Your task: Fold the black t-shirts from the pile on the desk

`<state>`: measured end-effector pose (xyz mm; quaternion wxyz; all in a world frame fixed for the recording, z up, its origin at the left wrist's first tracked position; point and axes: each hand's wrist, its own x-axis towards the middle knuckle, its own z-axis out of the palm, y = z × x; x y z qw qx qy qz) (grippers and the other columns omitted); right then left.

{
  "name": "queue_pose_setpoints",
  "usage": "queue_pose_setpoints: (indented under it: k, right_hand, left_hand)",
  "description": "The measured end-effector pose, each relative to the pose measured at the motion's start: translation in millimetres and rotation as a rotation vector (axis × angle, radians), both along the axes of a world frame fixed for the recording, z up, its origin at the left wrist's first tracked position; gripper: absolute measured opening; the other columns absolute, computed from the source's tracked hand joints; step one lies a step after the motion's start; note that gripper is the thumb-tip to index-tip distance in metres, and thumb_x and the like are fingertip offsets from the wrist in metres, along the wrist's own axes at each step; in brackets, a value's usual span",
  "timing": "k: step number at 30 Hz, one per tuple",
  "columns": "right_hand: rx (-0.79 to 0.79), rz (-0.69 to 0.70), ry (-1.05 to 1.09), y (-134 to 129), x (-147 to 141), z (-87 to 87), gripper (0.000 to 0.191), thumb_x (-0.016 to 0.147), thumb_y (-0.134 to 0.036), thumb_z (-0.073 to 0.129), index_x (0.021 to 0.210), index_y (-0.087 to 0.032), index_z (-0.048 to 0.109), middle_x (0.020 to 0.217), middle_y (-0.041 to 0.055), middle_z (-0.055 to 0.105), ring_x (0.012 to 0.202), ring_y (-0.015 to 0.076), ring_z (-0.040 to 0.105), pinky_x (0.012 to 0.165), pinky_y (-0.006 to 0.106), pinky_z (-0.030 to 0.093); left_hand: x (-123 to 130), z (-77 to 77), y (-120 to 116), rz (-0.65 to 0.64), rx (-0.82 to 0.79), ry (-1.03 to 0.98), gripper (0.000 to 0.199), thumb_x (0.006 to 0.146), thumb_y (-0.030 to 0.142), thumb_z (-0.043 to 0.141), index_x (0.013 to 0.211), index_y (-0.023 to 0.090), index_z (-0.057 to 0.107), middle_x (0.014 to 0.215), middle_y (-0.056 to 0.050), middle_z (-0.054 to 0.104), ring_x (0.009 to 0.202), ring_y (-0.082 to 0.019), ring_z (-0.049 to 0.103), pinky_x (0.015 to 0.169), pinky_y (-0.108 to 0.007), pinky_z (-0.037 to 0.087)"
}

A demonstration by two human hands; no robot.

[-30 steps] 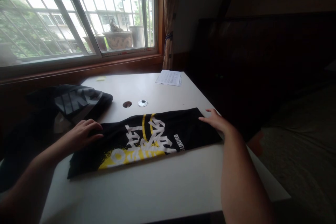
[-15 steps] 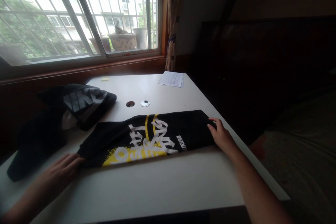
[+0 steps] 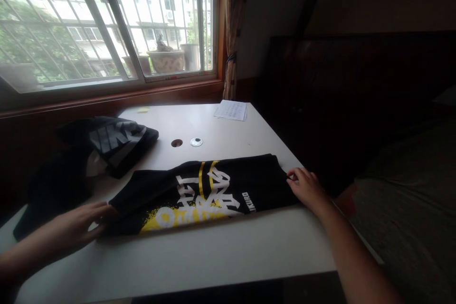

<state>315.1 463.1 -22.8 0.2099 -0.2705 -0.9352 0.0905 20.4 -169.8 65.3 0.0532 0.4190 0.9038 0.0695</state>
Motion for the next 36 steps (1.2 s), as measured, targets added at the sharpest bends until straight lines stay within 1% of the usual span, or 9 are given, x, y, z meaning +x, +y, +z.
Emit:
queue_pose_setpoints:
  k: [3,5,10,14,17,22,27,30,36]
  right_hand:
    - [0.106,0.000,0.071,-8.0,-21.5,14.1,0.026,0.088,-0.044,0.053,0.098,-0.024,0.067,0.102,0.0103,0.065,0.096,0.0310,0.059,0.089,0.046,0.048]
    - [0.103,0.098,0.074,-18.4,-42.7,24.5,0.026,0.091,-0.044,0.054,0.104,-0.026,0.067,0.109,0.0102,0.066,0.102,0.0313,0.059,0.093,0.046,0.048]
    - [0.039,0.276,-0.002,-39.0,-98.8,34.3,0.032,0.094,-0.041,0.055,0.123,-0.031,0.066,0.121,0.0095,0.065,0.113,0.0322,0.057,0.101,0.048,0.046]
    - [0.065,0.325,-0.065,-36.3,-125.8,23.0,0.026,0.096,-0.039,0.055,0.116,-0.028,0.068,0.118,0.0089,0.067,0.109,0.0301,0.057,0.097,0.046,0.047]
    - [0.140,0.341,-0.096,-27.4,-133.8,13.6,0.022,0.097,-0.041,0.055,0.101,-0.026,0.070,0.107,0.0088,0.068,0.104,0.0292,0.055,0.092,0.044,0.046]
    - [0.214,0.318,-0.099,-14.8,-139.6,5.6,0.021,0.098,-0.040,0.054,0.094,-0.025,0.068,0.104,0.0086,0.067,0.102,0.0282,0.052,0.089,0.040,0.043]
    - [0.265,0.271,-0.117,-16.4,-144.6,0.8,0.018,0.100,-0.032,0.049,0.097,-0.024,0.066,0.104,0.0095,0.068,0.098,0.0273,0.054,0.086,0.040,0.040]
    - [0.289,0.197,-0.080,-12.6,-143.4,-2.6,0.021,0.100,-0.037,0.050,0.097,-0.024,0.065,0.103,0.0105,0.068,0.097,0.0279,0.056,0.084,0.040,0.040]
    - [0.156,0.124,0.006,21.8,-129.7,-2.7,0.029,0.095,-0.049,0.057,0.083,-0.024,0.065,0.094,0.0082,0.070,0.093,0.0286,0.058,0.081,0.038,0.042]
  left_hand:
    - [-16.2,9.3,38.7,-0.084,0.076,0.046,0.035,0.094,0.041,0.048,0.115,0.029,0.073,0.114,-0.007,0.070,0.099,-0.024,0.068,0.082,-0.033,0.057]
    - [-30.6,7.0,66.8,-0.101,0.142,0.108,0.037,0.097,0.044,0.045,0.116,0.028,0.072,0.116,-0.008,0.068,0.104,-0.026,0.064,0.086,-0.037,0.056]
    - [-74.7,-23.5,110.3,-0.100,0.218,0.113,0.042,0.096,0.050,0.048,0.121,0.025,0.070,0.119,-0.010,0.065,0.113,-0.031,0.057,0.097,-0.046,0.050]
    - [-97.8,-52.9,112.5,-0.097,0.256,0.026,0.041,0.093,0.053,0.052,0.114,0.023,0.072,0.109,-0.009,0.065,0.102,-0.029,0.057,0.096,-0.045,0.048]
    - [-99.8,-65.3,108.2,-0.059,0.330,0.010,0.038,0.092,0.054,0.053,0.100,0.022,0.072,0.101,-0.009,0.064,0.095,-0.027,0.056,0.090,-0.043,0.049]
    - [-96.1,-68.9,105.6,0.027,0.405,-0.011,0.035,0.093,0.052,0.050,0.090,0.021,0.067,0.098,-0.008,0.063,0.093,-0.025,0.057,0.089,-0.040,0.049]
    - [-98.2,-72.7,104.7,0.135,0.363,0.054,0.030,0.093,0.046,0.050,0.085,0.021,0.064,0.097,-0.009,0.061,0.091,-0.026,0.056,0.086,-0.040,0.048]
    - [-98.0,-75.2,103.2,0.158,0.340,0.092,0.030,0.093,0.046,0.049,0.084,0.021,0.063,0.097,-0.008,0.060,0.089,-0.026,0.055,0.085,-0.040,0.047]
    - [-97.2,-75.8,101.7,0.191,0.348,0.104,0.026,0.093,0.043,0.051,0.087,0.022,0.065,0.098,-0.008,0.061,0.090,-0.025,0.055,0.087,-0.039,0.047]
